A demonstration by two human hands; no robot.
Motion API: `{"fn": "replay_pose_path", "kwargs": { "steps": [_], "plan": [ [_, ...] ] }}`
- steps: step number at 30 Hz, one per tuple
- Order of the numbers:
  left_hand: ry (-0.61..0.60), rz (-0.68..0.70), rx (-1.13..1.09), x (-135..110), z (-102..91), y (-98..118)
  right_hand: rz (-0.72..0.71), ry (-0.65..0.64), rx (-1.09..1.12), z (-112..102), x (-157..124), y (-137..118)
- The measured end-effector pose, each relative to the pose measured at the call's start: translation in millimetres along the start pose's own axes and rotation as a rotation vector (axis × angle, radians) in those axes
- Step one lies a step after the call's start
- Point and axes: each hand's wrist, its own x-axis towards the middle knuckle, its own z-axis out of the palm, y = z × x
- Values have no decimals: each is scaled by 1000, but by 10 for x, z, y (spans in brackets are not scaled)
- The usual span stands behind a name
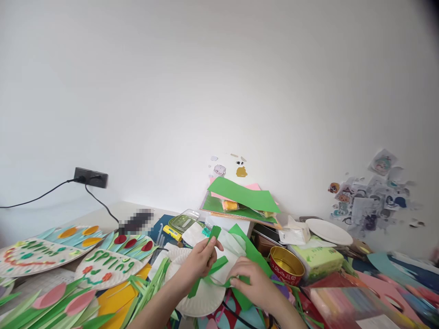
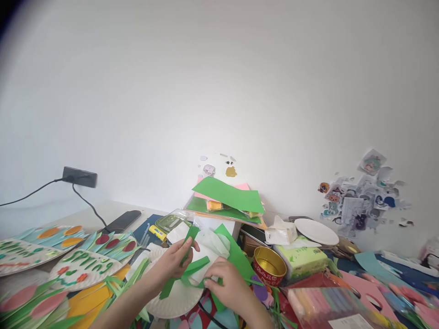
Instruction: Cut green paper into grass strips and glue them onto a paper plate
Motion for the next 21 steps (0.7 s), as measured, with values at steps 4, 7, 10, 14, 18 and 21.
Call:
{"fn": "replay_pose_path", "kwargs": {
  "steps": [4,7,10,14,18,21],
  "plan": [
    [-74,-62,57,-25,170,-67,48,89,159,-178,-9,-173],
    [-107,-123,80,-96,297,-92,146,230,146,-187,15,-199],
    [-164,-128,93,-180,362,-48,247,299,262,-136,43,-131],
    [-176,-63,85,-225,373,6,251,376,313,-34,75,-39],
    [-193,4,124,-144,369,-96,230,484,306,69,104,-44],
    [-201,28,174,-81,362,-184,286,465,510,95,110,-74]
  ]
}}
